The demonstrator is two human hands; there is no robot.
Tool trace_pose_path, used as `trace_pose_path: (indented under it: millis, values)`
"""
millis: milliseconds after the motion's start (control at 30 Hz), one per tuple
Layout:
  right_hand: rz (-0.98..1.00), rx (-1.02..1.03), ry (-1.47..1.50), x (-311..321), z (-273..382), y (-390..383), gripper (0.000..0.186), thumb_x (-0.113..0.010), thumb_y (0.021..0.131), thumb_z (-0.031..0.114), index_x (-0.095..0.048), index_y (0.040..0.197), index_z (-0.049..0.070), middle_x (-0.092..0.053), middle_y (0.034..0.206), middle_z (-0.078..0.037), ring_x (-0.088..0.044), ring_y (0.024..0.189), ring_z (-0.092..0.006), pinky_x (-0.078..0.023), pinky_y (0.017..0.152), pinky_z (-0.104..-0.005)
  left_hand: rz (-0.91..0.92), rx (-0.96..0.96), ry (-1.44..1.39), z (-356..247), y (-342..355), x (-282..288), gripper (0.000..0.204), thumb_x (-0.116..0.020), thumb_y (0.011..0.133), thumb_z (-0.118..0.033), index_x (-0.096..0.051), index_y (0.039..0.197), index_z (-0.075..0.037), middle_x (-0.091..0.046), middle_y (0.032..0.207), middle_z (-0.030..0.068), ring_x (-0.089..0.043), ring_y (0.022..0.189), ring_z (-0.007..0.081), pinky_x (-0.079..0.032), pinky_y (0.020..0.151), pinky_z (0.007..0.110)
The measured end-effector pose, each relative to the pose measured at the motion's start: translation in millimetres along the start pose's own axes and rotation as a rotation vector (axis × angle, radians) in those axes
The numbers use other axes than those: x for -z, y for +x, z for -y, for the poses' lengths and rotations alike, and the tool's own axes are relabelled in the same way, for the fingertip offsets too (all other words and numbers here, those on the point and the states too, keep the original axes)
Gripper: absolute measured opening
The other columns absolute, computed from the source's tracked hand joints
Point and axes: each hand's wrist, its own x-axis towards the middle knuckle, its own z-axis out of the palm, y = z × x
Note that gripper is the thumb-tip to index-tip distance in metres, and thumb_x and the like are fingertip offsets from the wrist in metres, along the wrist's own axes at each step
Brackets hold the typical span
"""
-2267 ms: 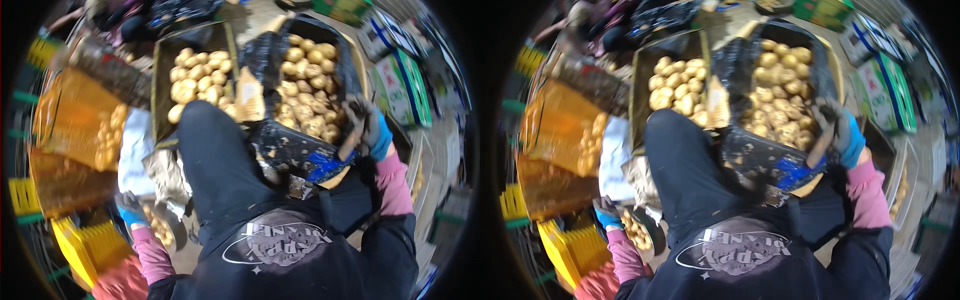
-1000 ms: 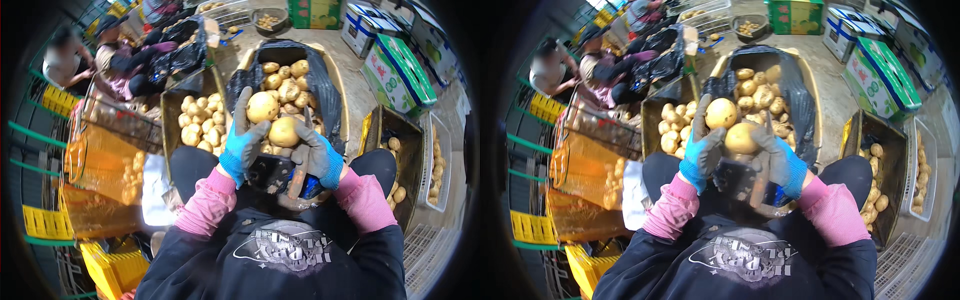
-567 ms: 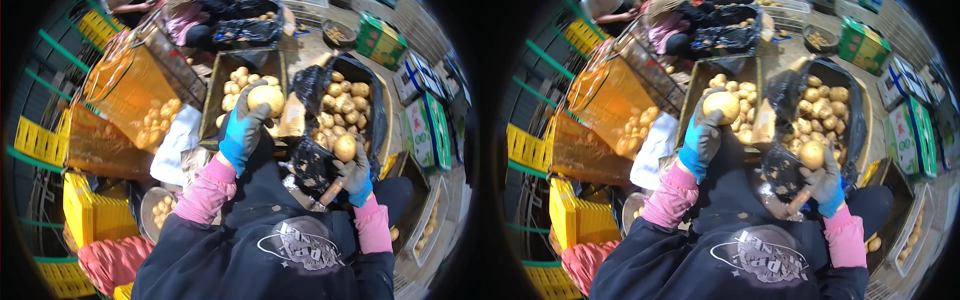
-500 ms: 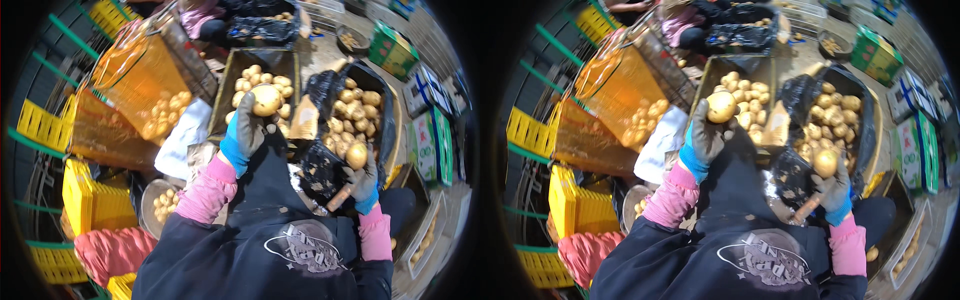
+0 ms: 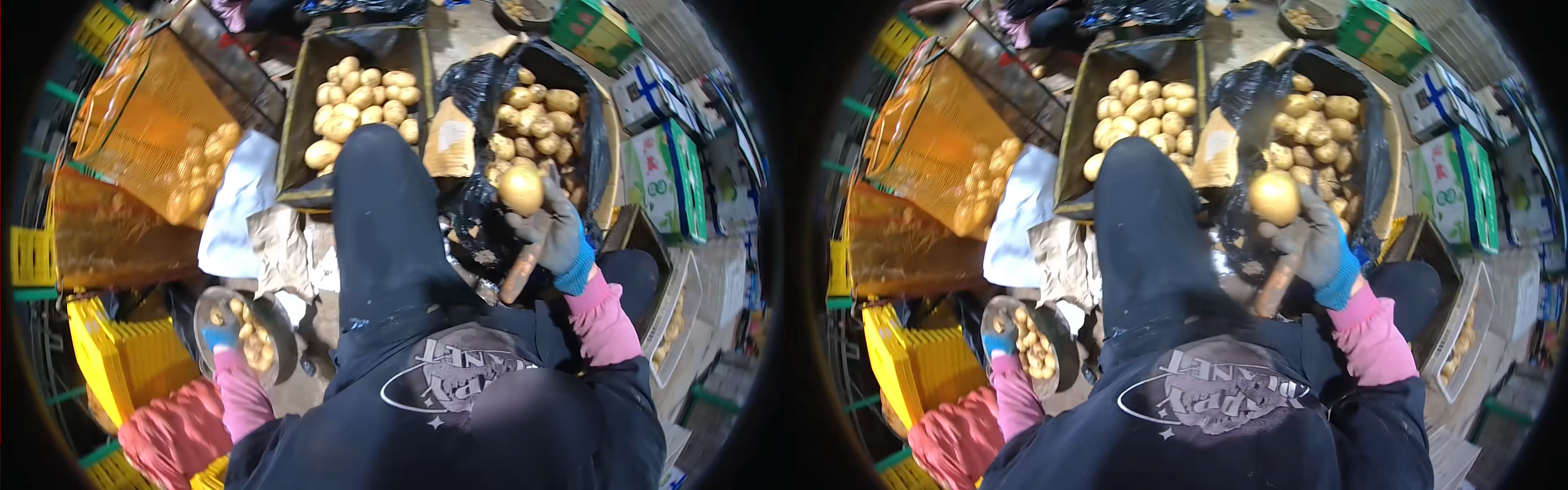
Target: Trimming and cleaning potatoes using a utility knife while seated in a processing area.
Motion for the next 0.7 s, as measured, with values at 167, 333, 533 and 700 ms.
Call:
trace_pose_path:
  millis: [167, 333, 533, 700]
  values:
    - [-0.448, 0.208, -0.322, -78, -24, 9, 0.048, -0.053, 0.1, 0.032, -0.048, 0.139, 0.005, -0.067, 0.114, -0.012, -0.07, 0.084, -0.0242, -0.054, 0.059, -0.0294, 0.238, -0.092, -0.823, -203, -20, -16, 0.041, -0.047, 0.1, -0.027, -0.053, 0.134, -0.004, -0.063, 0.117, 0.0127, -0.064, 0.102, 0.0259, -0.054, 0.087, 0.038]
    - [-0.215, 0.024, -0.879, -167, -51, 32, 0.046, -0.053, 0.097, 0.026, -0.048, 0.138, 0.004, -0.067, 0.083, -0.007, -0.054, 0.052, -0.0079, -0.043, 0.045, -0.0195, 0.8, -0.383, -1.37, -407, -50, -4, 0.065, -0.073, 0.088, -0.016, -0.041, 0.143, -0.004, -0.057, 0.123, 0.0105, -0.06, 0.096, 0.0134, -0.052, 0.08, 0.027]
    - [-0.276, 0.186, -1.008, -153, -7, 2, 0.041, -0.055, 0.095, 0.022, -0.055, 0.13, 0.001, -0.067, 0.11, -0.011, -0.055, 0.056, -0.0094, -0.04, 0.044, -0.02, 0.648, -0.228, -1.469, -369, 40, 26, 0.05, -0.067, 0.094, -0.029, -0.049, 0.134, -0.005, -0.06, 0.121, 0.0123, -0.066, 0.094, 0.0157, -0.057, 0.068, 0.025]
    - [-0.524, 0.535, -1.518, -22, 97, -88, 0.044, -0.058, 0.096, 0.015, -0.051, 0.135, -0.005, -0.059, 0.127, -0.014, -0.057, 0.118, -0.0211, -0.044, 0.101, -0.0319, -0.079, -0.388, -1.475, -345, 214, 135, 0.043, -0.065, 0.094, -0.018, -0.051, 0.135, -0.017, -0.059, 0.126, 0.0119, -0.064, 0.106, 0.0235, -0.057, 0.086, 0.036]
